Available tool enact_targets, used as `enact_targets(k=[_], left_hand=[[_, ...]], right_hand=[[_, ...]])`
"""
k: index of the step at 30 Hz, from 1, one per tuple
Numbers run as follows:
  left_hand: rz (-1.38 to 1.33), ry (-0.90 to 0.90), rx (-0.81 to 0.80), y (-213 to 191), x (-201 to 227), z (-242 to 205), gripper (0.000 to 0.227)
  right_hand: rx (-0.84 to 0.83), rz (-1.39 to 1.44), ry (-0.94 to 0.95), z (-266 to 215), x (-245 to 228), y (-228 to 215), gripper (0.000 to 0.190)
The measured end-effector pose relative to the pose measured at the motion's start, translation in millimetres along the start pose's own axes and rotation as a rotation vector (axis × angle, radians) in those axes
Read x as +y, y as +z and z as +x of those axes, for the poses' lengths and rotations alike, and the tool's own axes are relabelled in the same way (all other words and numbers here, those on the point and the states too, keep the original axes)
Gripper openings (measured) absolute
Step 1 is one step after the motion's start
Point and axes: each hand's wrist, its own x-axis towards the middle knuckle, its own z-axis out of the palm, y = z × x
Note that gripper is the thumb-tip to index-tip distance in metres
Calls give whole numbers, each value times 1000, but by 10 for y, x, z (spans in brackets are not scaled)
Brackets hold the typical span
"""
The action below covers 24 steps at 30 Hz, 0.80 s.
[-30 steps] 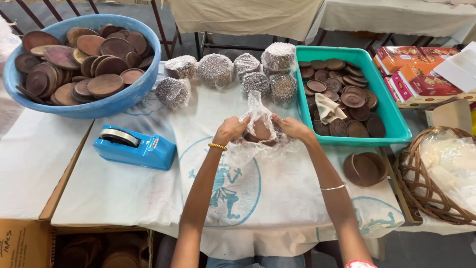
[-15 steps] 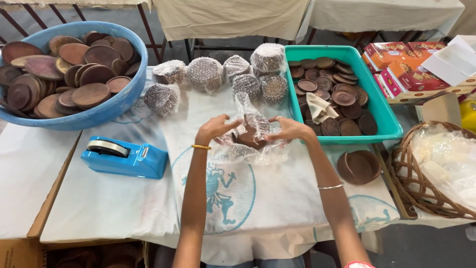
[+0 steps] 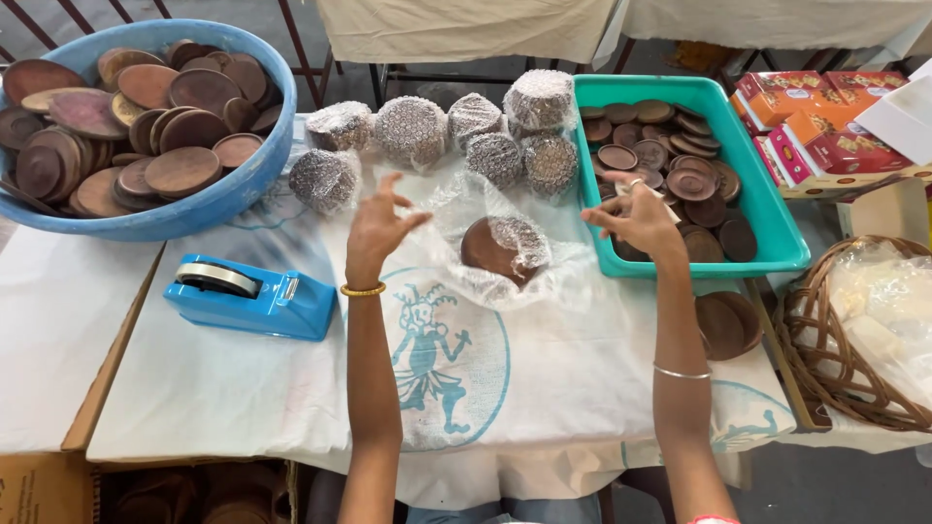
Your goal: The person wipes small round wooden dishes with a cloth, then wraps each dish in bubble wrap and places the wrapped items on the table. The person repeats this process for several dishes, stacking them in a pile as they finish.
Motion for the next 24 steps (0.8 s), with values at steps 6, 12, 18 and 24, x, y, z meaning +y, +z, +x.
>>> enact_targets(k=[6,12,18,24], left_hand=[[148,69,355,175,71,108,96],[293,-213,108,607,-472,517,114],[278,-346,174,908,-1123,925,115],[-28,-328,204,787,-1169,982,111]], right_hand=[[269,-249,-116,48,-166,436,91],[88,-599,-318,311,-8,1080,103],[91,-496,-344,261,-2,1112,24],[-2,-382,-393,268,50,1184,17]])
